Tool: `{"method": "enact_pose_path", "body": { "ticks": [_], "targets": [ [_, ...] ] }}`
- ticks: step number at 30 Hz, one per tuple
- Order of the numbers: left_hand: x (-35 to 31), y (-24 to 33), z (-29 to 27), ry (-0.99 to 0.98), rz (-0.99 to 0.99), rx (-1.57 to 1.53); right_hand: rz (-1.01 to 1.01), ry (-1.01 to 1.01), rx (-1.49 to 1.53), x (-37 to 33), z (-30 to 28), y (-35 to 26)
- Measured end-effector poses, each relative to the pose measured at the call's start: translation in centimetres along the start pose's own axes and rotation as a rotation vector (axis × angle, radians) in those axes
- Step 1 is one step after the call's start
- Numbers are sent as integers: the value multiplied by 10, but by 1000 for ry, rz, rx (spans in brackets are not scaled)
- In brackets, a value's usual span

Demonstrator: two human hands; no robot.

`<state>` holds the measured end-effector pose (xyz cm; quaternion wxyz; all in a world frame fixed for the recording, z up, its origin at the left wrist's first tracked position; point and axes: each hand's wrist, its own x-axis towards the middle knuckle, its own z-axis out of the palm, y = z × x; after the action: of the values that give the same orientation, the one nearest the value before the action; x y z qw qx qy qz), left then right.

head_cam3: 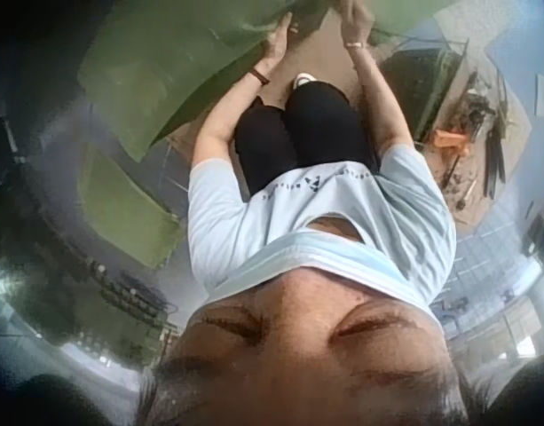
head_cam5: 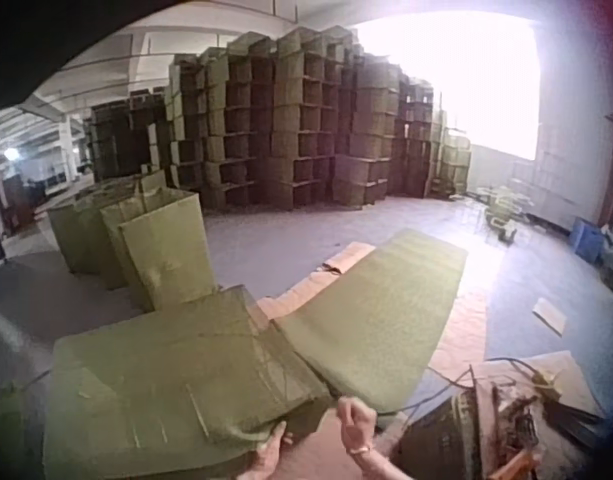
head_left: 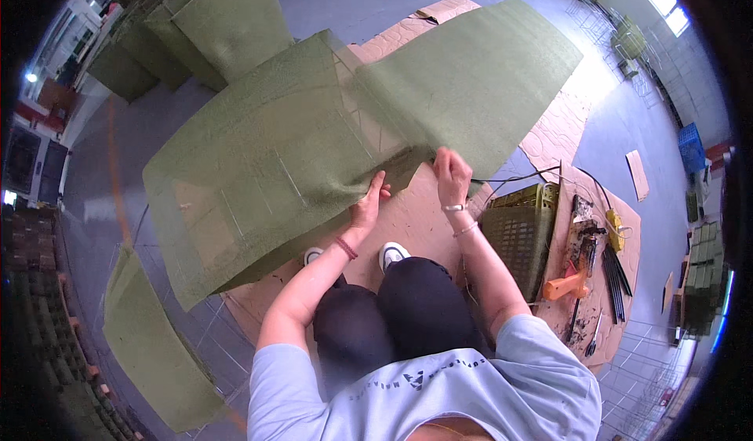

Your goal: Assemble metal mesh bins by attaching foam padding using a hot glue gun.

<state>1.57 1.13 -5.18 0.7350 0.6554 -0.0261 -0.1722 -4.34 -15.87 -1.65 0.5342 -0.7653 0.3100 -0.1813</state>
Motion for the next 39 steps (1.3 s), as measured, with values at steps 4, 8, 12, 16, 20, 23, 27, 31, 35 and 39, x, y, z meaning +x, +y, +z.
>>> {"method": "enact_pose_path", "body": {
  "ticks": [4, 8, 12, 16, 20, 23, 27, 31, 35, 39],
  "targets": [
    [-2, 5, -4, -71, -192, 17, -949, -14, -395, 23, 17, -76],
    [-10, 10, 2, -78, 77, 144, -878, -145, -615, 55, 27, -47],
    [-12, -2, 2, -60, 219, 282, -893, -145, -563, 52, 35, -42],
    [-9, 17, 27, -106, 148, 17, -945, -142, -625, 55, 33, -39],
    [-1, 10, 37, -71, 117, -120, -996, -139, -654, 58, 29, -37],
    [4, -2, 35, -107, 114, -48, -1006, -183, -685, 56, 18, -34],
    [26, -56, 25, -168, -111, -172, -1179, -277, -896, 47, 14, -52],
    [38, -90, -2, -288, 234, 157, -1249, -428, -762, 39, 33, -62],
    [4, -50, 7, -318, 105, 74, -1156, -324, -853, 40, 15, -43],
    [6, -42, -22, -193, 22, 29, -1176, -423, -823, 33, 27, -53]
  ]
}}
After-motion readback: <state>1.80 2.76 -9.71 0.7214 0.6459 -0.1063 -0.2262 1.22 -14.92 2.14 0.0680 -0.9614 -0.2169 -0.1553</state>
